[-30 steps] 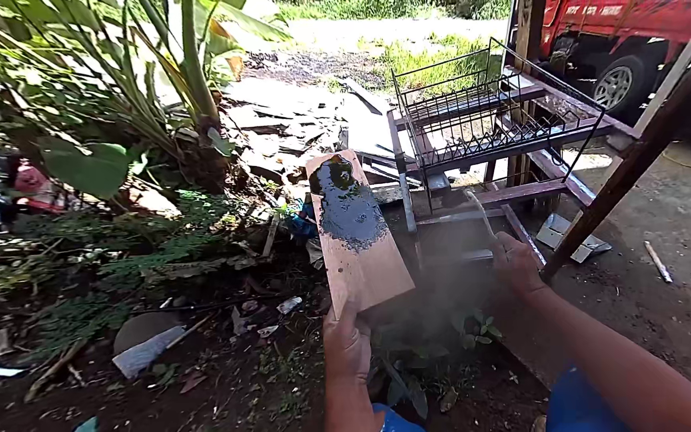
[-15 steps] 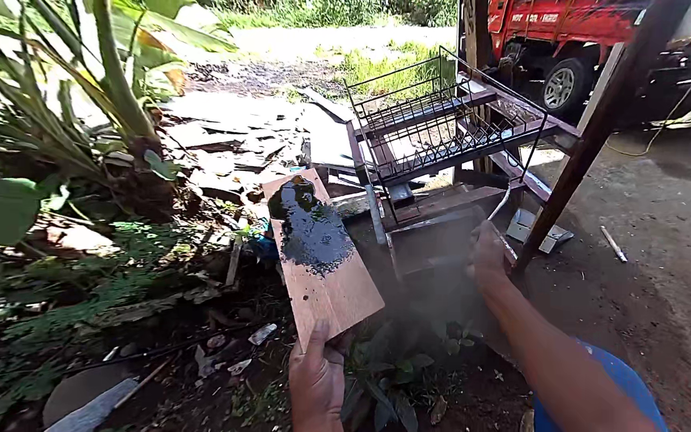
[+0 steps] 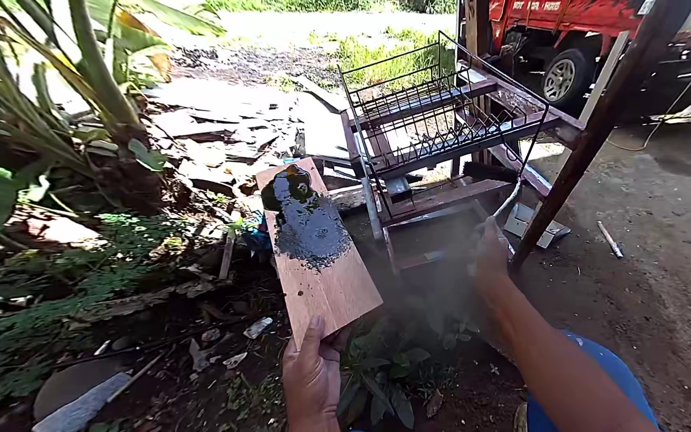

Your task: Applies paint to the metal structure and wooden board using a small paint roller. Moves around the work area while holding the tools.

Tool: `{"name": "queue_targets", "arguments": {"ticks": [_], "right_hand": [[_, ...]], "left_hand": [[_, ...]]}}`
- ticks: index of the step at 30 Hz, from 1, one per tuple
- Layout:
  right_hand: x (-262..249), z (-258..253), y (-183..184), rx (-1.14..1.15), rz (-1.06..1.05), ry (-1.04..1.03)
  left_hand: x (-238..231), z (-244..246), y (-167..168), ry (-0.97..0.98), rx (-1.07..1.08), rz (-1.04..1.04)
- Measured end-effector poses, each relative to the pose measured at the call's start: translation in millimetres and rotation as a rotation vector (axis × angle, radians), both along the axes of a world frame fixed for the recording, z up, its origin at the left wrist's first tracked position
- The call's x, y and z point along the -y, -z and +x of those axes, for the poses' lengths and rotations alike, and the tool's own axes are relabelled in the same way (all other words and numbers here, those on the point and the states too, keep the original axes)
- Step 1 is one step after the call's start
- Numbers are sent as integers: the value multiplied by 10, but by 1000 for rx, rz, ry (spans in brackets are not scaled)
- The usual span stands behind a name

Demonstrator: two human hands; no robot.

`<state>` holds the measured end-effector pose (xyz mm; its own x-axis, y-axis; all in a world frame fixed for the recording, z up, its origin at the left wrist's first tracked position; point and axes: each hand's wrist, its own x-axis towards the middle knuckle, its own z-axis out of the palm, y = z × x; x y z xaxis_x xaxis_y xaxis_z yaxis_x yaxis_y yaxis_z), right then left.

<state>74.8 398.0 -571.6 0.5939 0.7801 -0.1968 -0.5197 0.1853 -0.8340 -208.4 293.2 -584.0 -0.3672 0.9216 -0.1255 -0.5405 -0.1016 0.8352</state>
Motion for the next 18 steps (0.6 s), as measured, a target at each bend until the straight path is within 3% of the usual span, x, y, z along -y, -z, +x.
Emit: {"name": "queue_targets", "arguments": {"ticks": [6,13,18], "right_hand": [[-120,-154,155,-82,95,-283],[227,-100,336,-35,-59,-322],[248,-70,246,145,-33,-522]], "left_hand": [[-65,16,26,-3,27,-19],[-43,15,22,18,28,-20],[-72,10,30,7,45,-9]]}}
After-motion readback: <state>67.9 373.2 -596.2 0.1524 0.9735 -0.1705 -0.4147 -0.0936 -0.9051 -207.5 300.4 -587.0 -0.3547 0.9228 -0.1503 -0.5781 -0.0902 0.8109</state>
